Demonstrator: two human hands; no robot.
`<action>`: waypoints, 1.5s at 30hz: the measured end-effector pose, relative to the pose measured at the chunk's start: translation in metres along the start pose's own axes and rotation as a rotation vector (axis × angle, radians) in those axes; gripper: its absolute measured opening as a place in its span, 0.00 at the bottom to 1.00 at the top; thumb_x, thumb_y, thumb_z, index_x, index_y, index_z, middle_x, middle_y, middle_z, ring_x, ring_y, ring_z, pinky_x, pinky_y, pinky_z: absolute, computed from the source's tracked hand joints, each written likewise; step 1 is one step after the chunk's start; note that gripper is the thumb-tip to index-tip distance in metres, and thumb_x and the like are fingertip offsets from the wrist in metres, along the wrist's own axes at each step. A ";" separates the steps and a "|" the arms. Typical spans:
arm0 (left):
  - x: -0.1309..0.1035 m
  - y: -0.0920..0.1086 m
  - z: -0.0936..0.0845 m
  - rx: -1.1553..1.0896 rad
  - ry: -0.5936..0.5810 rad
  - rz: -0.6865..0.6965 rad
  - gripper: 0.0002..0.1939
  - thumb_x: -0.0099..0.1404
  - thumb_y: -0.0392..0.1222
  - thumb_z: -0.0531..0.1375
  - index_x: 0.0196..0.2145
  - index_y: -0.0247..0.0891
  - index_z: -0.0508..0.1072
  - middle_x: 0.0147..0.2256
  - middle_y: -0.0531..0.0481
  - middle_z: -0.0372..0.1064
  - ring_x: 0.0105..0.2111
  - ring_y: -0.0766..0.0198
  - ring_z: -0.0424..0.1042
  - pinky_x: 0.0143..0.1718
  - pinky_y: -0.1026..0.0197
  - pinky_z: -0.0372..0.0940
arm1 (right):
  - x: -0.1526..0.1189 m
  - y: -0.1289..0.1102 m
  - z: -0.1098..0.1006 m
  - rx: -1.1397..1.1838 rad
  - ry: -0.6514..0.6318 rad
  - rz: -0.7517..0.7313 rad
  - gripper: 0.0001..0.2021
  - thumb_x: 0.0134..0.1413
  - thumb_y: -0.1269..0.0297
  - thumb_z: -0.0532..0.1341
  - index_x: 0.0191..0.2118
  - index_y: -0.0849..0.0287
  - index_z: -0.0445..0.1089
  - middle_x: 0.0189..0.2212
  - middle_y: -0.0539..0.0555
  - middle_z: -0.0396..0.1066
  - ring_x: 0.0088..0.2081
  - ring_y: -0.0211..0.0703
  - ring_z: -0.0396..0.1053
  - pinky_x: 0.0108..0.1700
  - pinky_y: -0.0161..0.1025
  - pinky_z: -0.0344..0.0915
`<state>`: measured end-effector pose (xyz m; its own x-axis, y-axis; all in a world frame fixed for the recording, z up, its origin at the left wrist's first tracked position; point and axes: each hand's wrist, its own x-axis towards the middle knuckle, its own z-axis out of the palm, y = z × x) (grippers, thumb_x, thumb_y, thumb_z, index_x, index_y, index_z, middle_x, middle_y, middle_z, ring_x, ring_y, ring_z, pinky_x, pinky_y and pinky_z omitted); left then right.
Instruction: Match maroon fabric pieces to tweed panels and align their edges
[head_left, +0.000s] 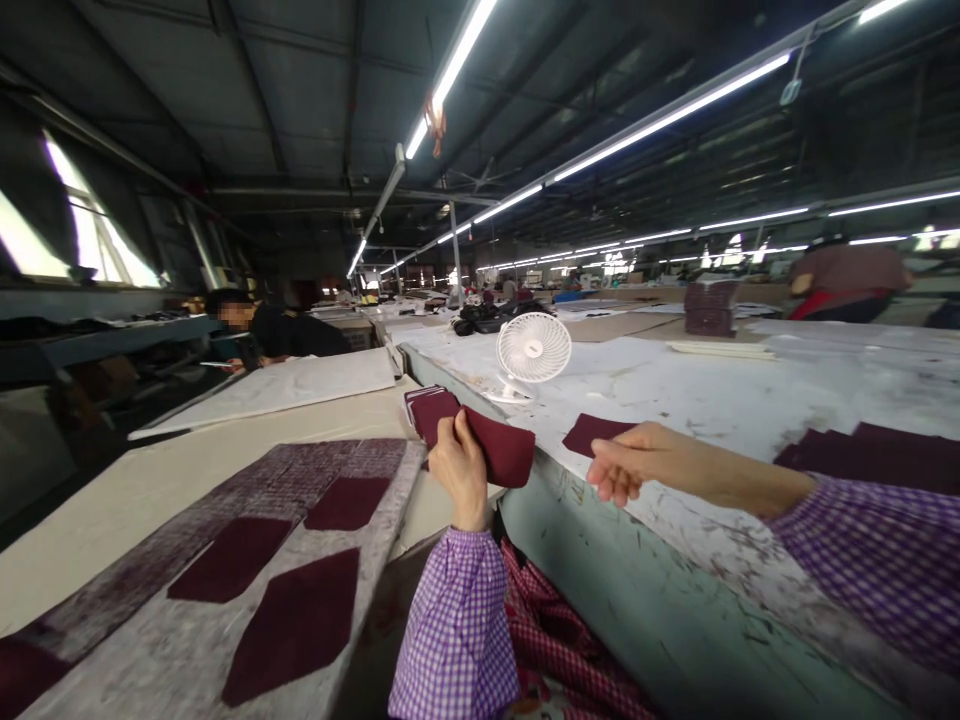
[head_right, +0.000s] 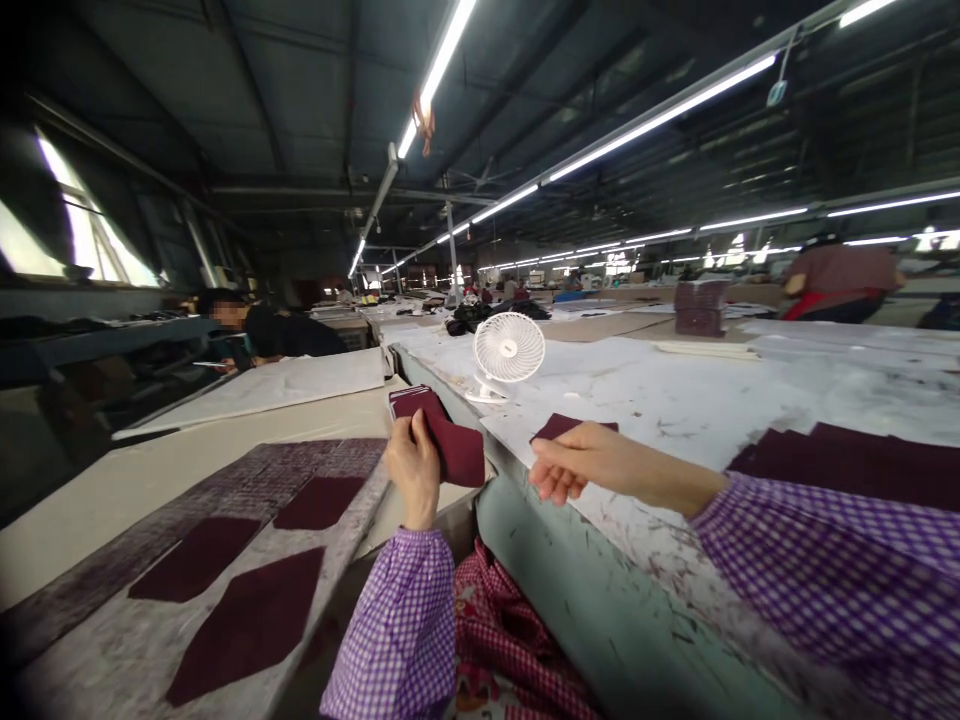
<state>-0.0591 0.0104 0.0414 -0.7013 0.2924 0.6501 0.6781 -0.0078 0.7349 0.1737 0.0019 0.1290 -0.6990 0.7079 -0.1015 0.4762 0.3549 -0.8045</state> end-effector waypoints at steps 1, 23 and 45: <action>-0.005 0.008 0.001 0.008 0.025 0.049 0.15 0.67 0.47 0.51 0.28 0.37 0.70 0.20 0.50 0.65 0.20 0.64 0.63 0.24 0.64 0.47 | -0.006 -0.006 0.009 0.120 -0.057 0.026 0.31 0.56 0.40 0.49 0.35 0.68 0.73 0.32 0.62 0.74 0.31 0.42 0.71 0.38 0.41 0.67; -0.069 0.086 0.016 -0.443 -0.908 0.444 0.14 0.66 0.46 0.51 0.34 0.38 0.74 0.32 0.47 0.73 0.34 0.60 0.69 0.37 0.59 0.61 | -0.059 0.052 0.000 0.361 0.296 0.106 0.12 0.43 0.65 0.64 0.35 0.64 0.69 0.32 0.53 0.73 0.34 0.42 0.70 0.35 0.37 0.66; -0.114 0.120 0.067 -0.038 -1.120 0.883 0.12 0.64 0.36 0.54 0.37 0.43 0.79 0.34 0.48 0.71 0.37 0.62 0.70 0.36 0.63 0.61 | -0.063 0.123 -0.028 -0.812 0.556 0.064 0.15 0.59 0.69 0.51 0.46 0.61 0.72 0.42 0.59 0.72 0.44 0.46 0.67 0.47 0.39 0.59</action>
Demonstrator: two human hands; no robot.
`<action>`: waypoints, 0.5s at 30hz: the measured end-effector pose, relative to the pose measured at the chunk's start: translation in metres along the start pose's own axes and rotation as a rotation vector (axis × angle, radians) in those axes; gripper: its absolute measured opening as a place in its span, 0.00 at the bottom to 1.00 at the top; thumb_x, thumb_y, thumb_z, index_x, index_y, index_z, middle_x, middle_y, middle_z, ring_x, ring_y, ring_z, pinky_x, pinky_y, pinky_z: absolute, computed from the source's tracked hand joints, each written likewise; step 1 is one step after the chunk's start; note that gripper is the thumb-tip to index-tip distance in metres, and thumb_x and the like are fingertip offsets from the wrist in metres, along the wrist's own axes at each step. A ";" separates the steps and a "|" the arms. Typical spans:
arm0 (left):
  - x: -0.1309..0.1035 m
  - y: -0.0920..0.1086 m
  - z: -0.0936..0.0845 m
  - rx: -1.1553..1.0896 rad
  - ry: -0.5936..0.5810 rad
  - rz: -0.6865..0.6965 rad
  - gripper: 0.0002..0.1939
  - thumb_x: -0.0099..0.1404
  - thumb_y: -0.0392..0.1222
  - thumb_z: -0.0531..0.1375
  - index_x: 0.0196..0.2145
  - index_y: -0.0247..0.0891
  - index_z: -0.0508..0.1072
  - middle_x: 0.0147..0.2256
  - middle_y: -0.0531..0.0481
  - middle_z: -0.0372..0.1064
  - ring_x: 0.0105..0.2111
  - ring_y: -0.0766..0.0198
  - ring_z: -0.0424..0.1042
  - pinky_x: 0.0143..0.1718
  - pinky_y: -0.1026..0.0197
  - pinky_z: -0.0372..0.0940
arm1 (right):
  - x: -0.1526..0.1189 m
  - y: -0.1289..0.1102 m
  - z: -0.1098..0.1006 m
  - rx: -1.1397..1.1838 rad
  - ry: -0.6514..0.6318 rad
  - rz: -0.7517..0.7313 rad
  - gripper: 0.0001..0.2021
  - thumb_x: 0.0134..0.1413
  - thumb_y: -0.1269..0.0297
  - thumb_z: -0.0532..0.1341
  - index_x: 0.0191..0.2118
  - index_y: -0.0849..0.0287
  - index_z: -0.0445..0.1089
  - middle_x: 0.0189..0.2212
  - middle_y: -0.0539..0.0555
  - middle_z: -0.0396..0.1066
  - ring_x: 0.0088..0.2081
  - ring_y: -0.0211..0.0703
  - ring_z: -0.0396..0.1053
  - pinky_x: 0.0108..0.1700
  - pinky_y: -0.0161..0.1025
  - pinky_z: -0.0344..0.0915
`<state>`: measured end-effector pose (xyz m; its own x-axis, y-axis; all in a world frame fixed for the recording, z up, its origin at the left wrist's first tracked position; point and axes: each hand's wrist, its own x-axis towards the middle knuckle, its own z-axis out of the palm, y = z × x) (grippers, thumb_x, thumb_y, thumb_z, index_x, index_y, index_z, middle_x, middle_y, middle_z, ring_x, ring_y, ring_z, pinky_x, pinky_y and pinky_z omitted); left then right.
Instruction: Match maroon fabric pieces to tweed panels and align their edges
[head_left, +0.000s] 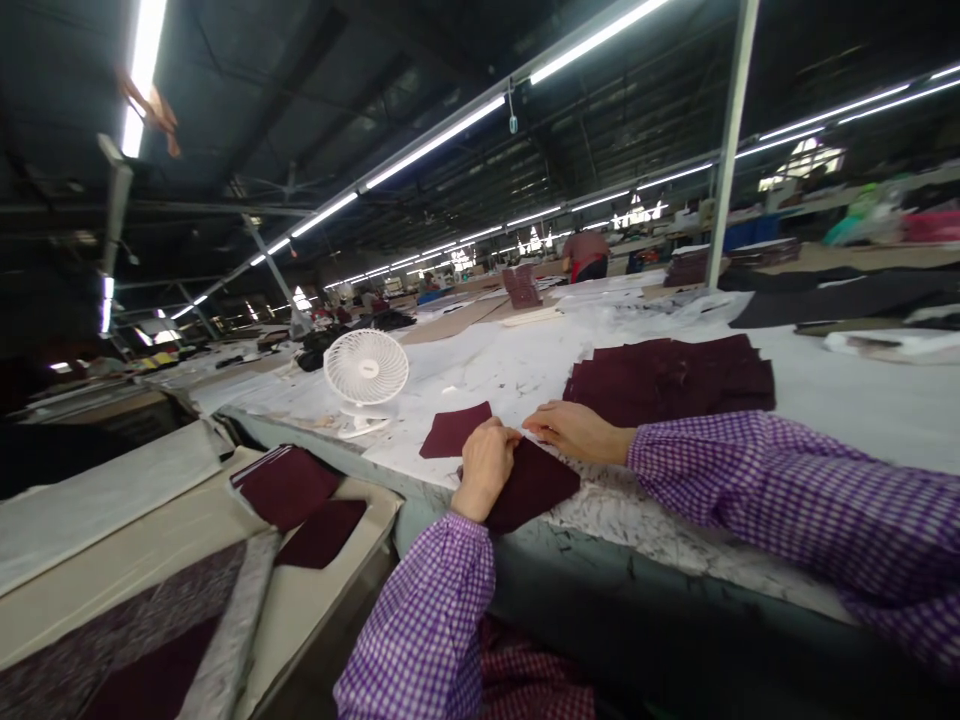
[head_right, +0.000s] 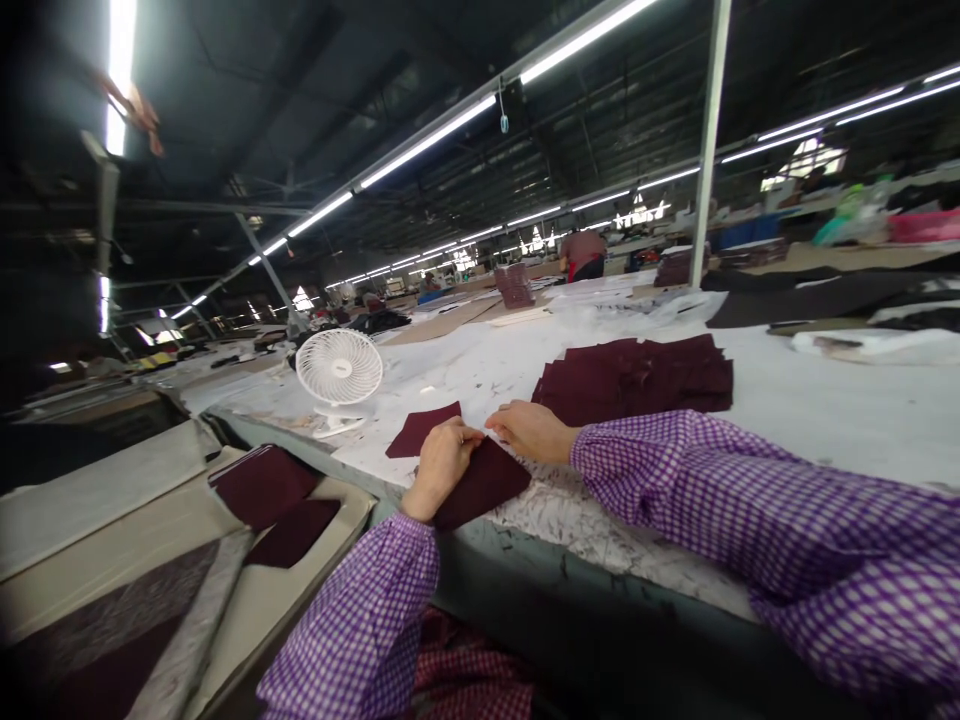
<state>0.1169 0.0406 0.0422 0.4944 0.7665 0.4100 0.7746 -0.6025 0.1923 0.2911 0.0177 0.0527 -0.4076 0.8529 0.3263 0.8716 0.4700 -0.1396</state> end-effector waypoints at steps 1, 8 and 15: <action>0.000 0.000 0.001 0.024 0.000 0.017 0.13 0.65 0.36 0.54 0.36 0.43 0.79 0.34 0.48 0.71 0.37 0.61 0.70 0.36 0.63 0.61 | 0.000 0.000 0.001 0.010 0.008 -0.008 0.16 0.58 0.70 0.51 0.48 0.61 0.71 0.43 0.59 0.72 0.46 0.46 0.66 0.48 0.40 0.59; 0.000 0.007 0.000 0.200 -0.024 0.072 0.16 0.68 0.36 0.49 0.38 0.40 0.77 0.36 0.46 0.70 0.38 0.60 0.70 0.35 0.61 0.61 | -0.002 -0.009 0.000 0.112 0.003 0.006 0.20 0.57 0.74 0.50 0.55 0.62 0.64 0.45 0.57 0.72 0.46 0.46 0.66 0.46 0.41 0.60; 0.003 0.009 -0.002 0.150 -0.051 0.033 0.15 0.67 0.37 0.50 0.39 0.41 0.77 0.37 0.46 0.71 0.39 0.60 0.70 0.38 0.61 0.62 | -0.003 -0.012 0.001 -0.020 -0.026 -0.020 0.17 0.58 0.72 0.50 0.52 0.64 0.65 0.39 0.60 0.71 0.42 0.47 0.66 0.43 0.39 0.60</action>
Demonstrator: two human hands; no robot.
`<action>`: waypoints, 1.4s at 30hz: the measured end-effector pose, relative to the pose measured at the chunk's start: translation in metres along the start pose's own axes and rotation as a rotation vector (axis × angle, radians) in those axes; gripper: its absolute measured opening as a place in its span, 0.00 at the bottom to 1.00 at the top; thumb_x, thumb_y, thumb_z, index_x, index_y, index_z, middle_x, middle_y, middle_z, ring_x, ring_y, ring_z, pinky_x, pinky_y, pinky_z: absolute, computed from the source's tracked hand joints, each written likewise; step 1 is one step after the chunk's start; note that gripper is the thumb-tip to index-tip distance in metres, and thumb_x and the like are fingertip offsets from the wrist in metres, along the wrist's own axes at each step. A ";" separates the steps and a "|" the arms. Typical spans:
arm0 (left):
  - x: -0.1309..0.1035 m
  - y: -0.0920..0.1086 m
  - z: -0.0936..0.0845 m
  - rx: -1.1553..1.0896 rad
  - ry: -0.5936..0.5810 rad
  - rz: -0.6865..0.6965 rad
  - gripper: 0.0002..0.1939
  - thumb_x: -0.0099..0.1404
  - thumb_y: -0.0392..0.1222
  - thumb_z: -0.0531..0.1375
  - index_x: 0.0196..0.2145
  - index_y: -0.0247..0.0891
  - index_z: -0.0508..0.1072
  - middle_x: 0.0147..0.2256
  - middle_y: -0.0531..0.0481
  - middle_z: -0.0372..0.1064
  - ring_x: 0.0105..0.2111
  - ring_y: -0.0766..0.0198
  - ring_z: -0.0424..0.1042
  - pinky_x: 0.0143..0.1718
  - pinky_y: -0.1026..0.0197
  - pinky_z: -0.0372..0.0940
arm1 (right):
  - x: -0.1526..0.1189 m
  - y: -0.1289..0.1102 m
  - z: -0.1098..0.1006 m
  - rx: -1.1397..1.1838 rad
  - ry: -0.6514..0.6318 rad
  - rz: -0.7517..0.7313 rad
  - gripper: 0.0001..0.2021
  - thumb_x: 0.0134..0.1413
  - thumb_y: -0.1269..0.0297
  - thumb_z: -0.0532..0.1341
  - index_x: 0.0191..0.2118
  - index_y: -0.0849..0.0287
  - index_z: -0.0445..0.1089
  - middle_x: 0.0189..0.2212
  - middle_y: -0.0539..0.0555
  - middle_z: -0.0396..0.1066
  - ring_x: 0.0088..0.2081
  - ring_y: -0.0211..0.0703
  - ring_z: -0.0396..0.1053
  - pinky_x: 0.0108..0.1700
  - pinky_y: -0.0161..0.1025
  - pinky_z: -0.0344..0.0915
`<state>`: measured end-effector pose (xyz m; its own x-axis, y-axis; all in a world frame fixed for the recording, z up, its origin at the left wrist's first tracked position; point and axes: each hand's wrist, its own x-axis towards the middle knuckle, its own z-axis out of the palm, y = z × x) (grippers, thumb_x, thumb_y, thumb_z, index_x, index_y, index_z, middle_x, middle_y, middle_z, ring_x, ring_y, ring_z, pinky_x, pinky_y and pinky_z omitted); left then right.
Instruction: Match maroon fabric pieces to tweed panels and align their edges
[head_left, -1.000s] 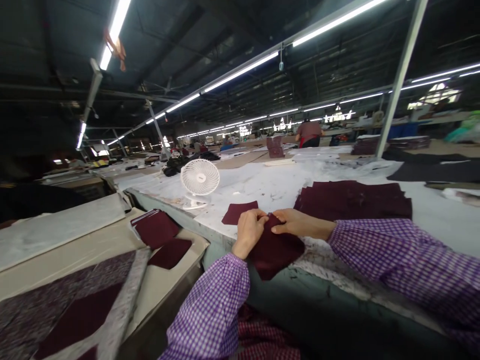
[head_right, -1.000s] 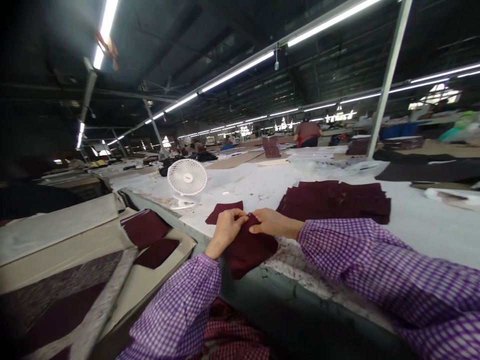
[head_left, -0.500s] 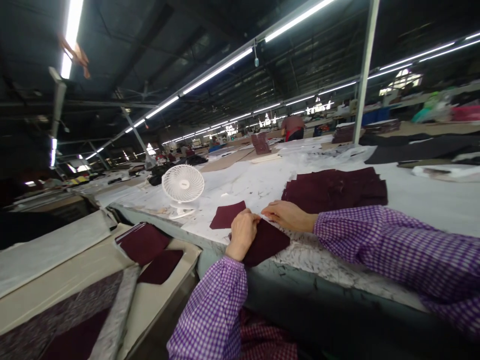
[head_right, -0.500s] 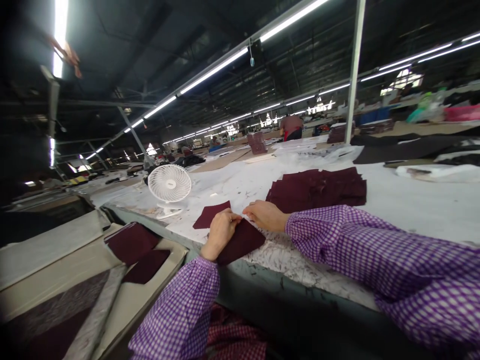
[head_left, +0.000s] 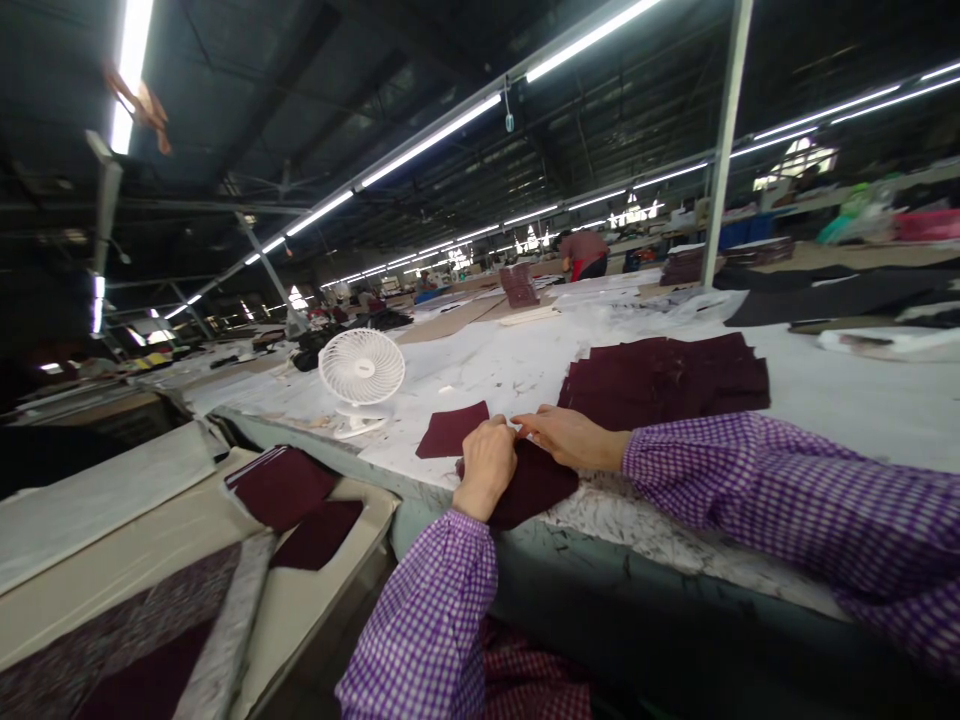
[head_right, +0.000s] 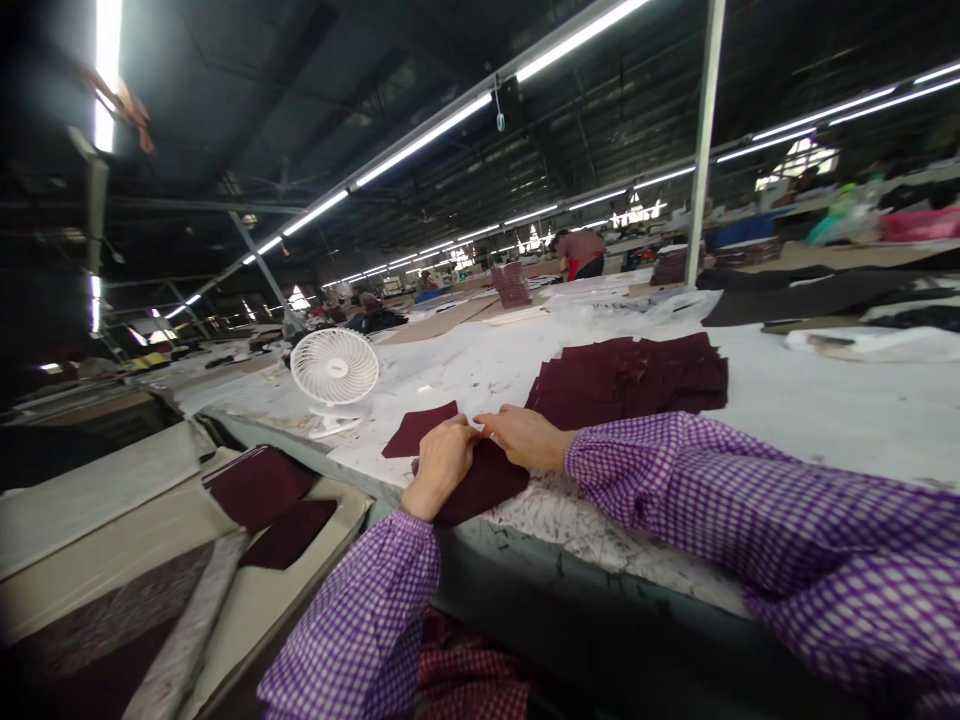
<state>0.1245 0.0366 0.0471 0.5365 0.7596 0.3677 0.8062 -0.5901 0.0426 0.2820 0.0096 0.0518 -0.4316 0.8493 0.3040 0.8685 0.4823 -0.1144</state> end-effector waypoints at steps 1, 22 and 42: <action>0.000 -0.002 -0.001 -0.031 -0.009 -0.008 0.14 0.67 0.37 0.51 0.39 0.42 0.77 0.37 0.46 0.71 0.40 0.61 0.70 0.38 0.62 0.62 | 0.000 0.000 0.000 -0.030 0.000 -0.014 0.16 0.58 0.72 0.50 0.51 0.64 0.66 0.38 0.61 0.71 0.41 0.47 0.66 0.41 0.38 0.59; -0.043 -0.051 0.005 -0.256 0.216 0.176 0.14 0.68 0.38 0.50 0.34 0.40 0.76 0.33 0.49 0.68 0.36 0.62 0.65 0.36 0.61 0.61 | 0.008 -0.003 -0.009 -0.216 -0.184 -0.187 0.24 0.49 0.80 0.50 0.51 0.59 0.69 0.39 0.59 0.69 0.42 0.46 0.65 0.46 0.40 0.58; -0.070 -0.083 -0.001 -0.593 0.220 0.083 0.07 0.64 0.36 0.56 0.33 0.38 0.76 0.35 0.48 0.69 0.38 0.61 0.67 0.42 0.58 0.62 | 0.036 -0.058 -0.043 -0.532 -0.587 -0.259 0.35 0.52 0.76 0.51 0.65 0.44 0.48 0.34 0.58 0.71 0.35 0.47 0.71 0.33 0.39 0.59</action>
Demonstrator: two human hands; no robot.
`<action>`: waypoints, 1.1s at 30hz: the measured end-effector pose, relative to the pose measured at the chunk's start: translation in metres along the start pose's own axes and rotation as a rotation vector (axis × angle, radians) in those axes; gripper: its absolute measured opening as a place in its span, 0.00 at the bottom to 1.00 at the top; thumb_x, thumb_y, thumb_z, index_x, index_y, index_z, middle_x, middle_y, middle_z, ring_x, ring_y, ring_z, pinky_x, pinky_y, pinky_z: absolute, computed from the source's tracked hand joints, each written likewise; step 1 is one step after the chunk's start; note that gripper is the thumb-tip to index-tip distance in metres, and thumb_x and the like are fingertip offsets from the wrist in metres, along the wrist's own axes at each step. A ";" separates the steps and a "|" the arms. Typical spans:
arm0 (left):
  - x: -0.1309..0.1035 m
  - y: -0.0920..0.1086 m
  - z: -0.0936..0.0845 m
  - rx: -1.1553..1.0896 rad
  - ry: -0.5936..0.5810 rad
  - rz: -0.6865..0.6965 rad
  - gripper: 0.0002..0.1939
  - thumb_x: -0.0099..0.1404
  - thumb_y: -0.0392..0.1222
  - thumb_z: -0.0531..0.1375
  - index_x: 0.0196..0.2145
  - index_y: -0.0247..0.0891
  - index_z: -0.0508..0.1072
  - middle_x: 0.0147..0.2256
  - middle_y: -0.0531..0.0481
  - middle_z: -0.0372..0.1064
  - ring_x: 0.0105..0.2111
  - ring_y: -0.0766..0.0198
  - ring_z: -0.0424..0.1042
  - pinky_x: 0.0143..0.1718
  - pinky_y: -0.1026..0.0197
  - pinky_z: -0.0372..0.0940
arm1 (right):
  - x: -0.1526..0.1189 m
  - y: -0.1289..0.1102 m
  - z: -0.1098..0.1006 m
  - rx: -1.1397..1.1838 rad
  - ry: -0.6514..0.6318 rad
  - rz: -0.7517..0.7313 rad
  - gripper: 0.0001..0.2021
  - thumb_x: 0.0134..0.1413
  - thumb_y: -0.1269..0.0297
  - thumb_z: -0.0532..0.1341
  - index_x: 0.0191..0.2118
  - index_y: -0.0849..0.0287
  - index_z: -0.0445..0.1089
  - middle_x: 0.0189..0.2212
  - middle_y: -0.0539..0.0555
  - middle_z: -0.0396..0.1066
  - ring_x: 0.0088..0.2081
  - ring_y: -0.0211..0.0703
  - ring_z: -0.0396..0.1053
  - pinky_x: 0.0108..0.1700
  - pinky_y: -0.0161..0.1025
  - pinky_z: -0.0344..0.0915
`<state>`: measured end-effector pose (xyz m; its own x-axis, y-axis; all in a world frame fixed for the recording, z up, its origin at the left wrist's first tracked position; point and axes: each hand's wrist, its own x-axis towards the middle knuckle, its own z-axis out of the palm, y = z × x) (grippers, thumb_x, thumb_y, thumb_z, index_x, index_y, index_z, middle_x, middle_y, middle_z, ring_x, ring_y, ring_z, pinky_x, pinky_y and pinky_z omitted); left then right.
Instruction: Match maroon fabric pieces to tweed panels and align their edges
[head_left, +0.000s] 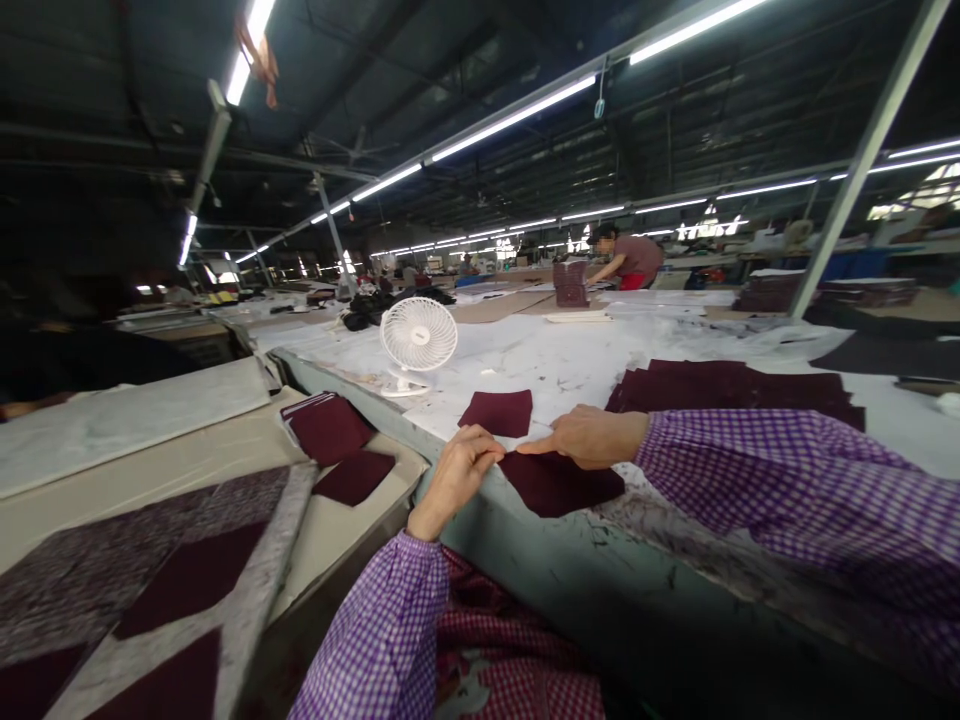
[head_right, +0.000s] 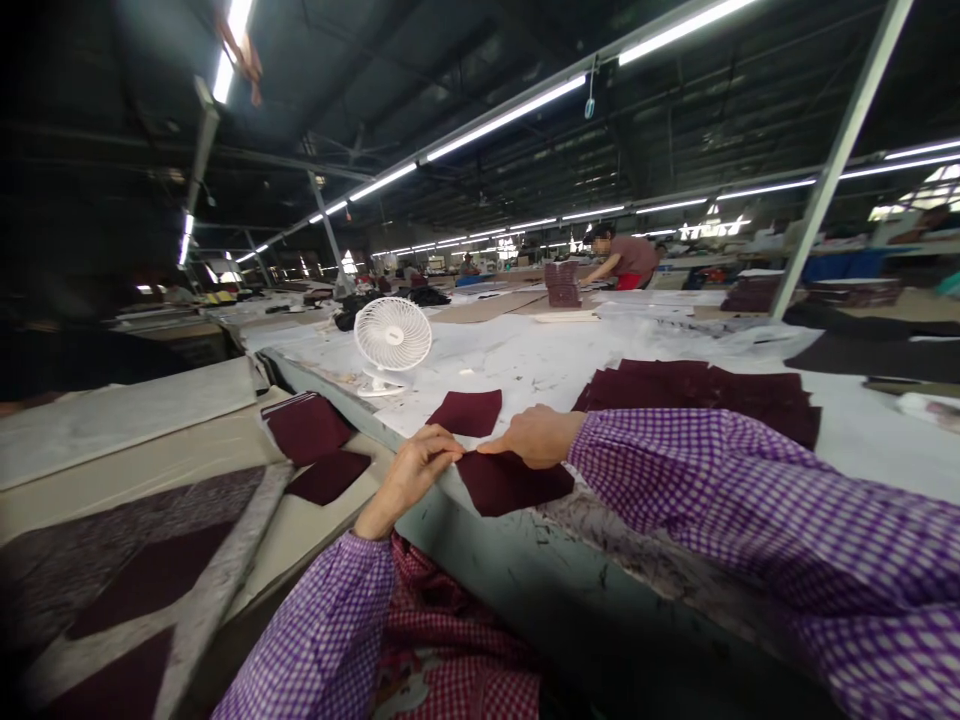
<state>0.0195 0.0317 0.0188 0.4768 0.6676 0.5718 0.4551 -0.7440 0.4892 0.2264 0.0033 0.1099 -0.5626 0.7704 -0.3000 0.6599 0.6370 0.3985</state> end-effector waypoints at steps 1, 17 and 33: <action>-0.001 0.000 -0.001 -0.004 -0.004 0.004 0.07 0.64 0.36 0.56 0.33 0.38 0.76 0.35 0.48 0.69 0.38 0.61 0.67 0.42 0.58 0.62 | 0.001 0.000 0.000 -0.005 0.003 -0.005 0.35 0.51 0.76 0.51 0.65 0.45 0.48 0.34 0.58 0.71 0.35 0.47 0.71 0.33 0.38 0.59; -0.002 0.007 0.000 -0.006 0.069 -0.097 0.06 0.60 0.33 0.56 0.28 0.37 0.72 0.31 0.50 0.66 0.34 0.63 0.66 0.37 0.60 0.62 | 0.001 0.000 0.004 0.039 0.082 -0.031 0.35 0.48 0.78 0.52 0.63 0.47 0.54 0.28 0.57 0.71 0.29 0.44 0.69 0.29 0.36 0.57; -0.019 -0.002 -0.011 0.078 -0.001 0.115 0.15 0.69 0.39 0.48 0.42 0.41 0.75 0.39 0.46 0.70 0.41 0.61 0.66 0.43 0.59 0.63 | 0.007 -0.002 0.006 0.067 0.164 -0.062 0.33 0.49 0.78 0.54 0.62 0.47 0.57 0.26 0.54 0.71 0.26 0.40 0.68 0.30 0.34 0.57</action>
<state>0.0009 0.0207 0.0143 0.5302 0.5781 0.6203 0.4542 -0.8114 0.3679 0.2237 0.0072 0.1021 -0.6734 0.7184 -0.1744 0.6501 0.6878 0.3230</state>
